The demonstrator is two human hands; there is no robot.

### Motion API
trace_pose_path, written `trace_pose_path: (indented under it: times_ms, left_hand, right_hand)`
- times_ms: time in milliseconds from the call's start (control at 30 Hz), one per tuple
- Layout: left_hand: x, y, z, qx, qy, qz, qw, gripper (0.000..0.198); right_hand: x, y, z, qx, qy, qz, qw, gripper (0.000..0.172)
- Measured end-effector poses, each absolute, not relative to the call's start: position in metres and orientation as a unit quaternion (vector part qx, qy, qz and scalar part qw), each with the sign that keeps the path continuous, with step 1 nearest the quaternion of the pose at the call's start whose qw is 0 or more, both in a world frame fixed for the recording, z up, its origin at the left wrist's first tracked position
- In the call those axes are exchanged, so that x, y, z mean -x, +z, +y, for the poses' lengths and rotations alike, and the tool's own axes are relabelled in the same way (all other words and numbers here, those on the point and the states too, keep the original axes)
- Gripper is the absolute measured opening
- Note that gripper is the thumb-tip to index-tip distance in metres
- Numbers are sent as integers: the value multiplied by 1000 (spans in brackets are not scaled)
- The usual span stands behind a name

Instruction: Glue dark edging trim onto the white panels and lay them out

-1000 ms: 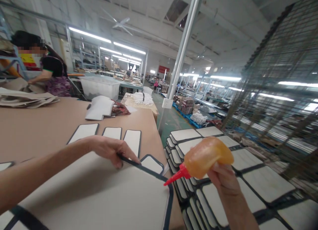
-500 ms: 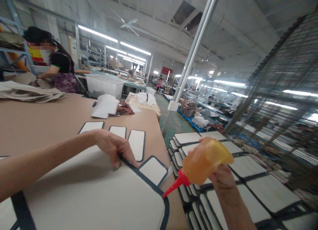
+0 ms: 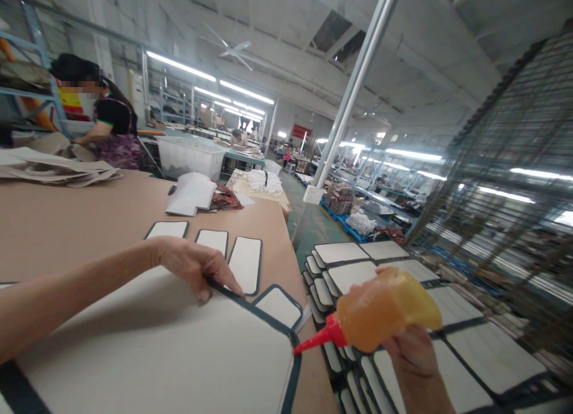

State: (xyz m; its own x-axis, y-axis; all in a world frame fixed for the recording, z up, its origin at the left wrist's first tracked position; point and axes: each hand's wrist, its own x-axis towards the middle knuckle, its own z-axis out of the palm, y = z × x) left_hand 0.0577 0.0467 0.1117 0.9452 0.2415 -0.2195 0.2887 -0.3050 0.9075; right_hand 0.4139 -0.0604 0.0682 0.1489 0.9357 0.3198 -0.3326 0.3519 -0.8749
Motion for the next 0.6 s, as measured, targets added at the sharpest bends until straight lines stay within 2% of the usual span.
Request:
trace_pose_path:
  times_ms: [133,333,500,600]
  left_hand:
    - [-52,109,44,-756,-36,182,628,60]
    - [-51,108,39,-765,8,192,614,54]
    - [-50,105,38,-765,12,194,614,51]
    - [-49,103,37,-764,10,191,617,51]
  right_hand:
    - [-415,59,-72,350,413,-425,725,50]
    - [-416,50,-66,351,323,-369,798,46]
    - [-416,49,-68,340,339,-384,788,56]
    - [-412,50,-75,351,356,-382,778,54]
